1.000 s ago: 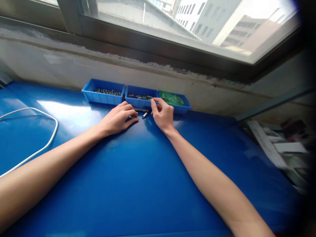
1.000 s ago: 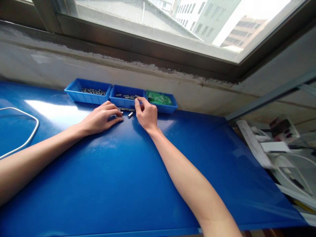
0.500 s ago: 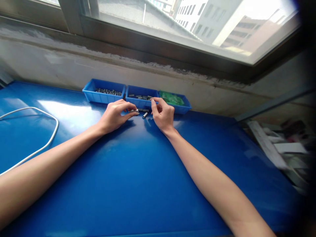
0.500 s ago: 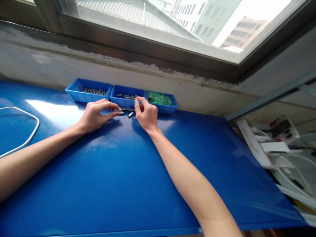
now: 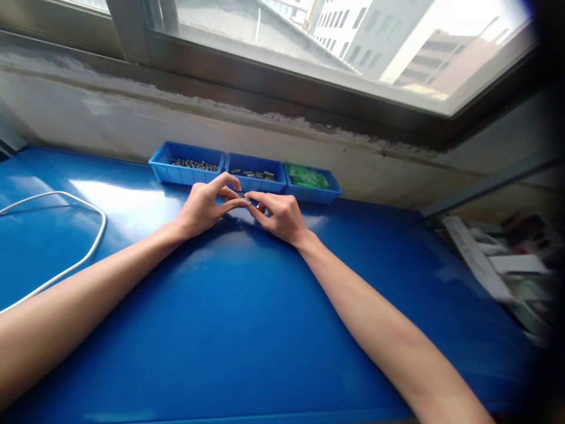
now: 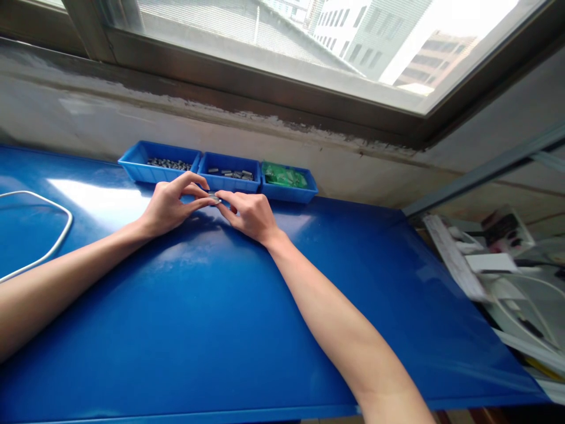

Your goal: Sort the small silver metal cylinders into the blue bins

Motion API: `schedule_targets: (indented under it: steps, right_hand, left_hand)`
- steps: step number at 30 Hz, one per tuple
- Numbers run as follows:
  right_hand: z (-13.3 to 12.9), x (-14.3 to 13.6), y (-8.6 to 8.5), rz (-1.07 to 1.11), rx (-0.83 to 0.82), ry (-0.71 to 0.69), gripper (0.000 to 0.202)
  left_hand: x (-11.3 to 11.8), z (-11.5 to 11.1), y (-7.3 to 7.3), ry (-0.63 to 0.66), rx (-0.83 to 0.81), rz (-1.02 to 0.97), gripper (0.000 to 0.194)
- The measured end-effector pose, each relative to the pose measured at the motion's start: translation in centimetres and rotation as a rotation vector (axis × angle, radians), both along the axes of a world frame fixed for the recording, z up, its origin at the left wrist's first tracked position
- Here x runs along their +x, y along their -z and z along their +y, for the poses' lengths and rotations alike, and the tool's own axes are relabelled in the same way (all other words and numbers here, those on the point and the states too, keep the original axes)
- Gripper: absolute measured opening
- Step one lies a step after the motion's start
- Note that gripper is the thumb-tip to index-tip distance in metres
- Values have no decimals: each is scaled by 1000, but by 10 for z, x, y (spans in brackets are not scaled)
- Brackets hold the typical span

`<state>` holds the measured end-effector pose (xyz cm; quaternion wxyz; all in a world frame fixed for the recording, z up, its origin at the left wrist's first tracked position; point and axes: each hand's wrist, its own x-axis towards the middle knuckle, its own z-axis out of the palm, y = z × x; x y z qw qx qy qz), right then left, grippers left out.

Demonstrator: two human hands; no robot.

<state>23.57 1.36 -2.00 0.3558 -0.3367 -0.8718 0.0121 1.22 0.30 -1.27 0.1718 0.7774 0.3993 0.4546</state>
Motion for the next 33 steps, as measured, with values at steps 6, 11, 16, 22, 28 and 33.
schedule_targets:
  steps: [6,11,16,22,28,33]
  right_hand:
    - [1,0,1,-32,36,16,31]
    - [8,2,3,194,19,324,30]
    - [16,5,1,340,-85,538,35]
    - [15,4,0,346,-145,489,37]
    - [14,3,-1,347,-145,482,36]
    - [14,3,-1,354,-143,472,37]
  left_hand:
    - [1,-1,-2,-54,-20,22,36]
    - [4,2,-1,-156,122,88,30]
    - [2,4,7,-70,216,315,20]
    - [2,5,9,-39,196,414,20]
    - [2,8,9,-40,134,448,23]
    - [2,9,9,29,155,455,26]
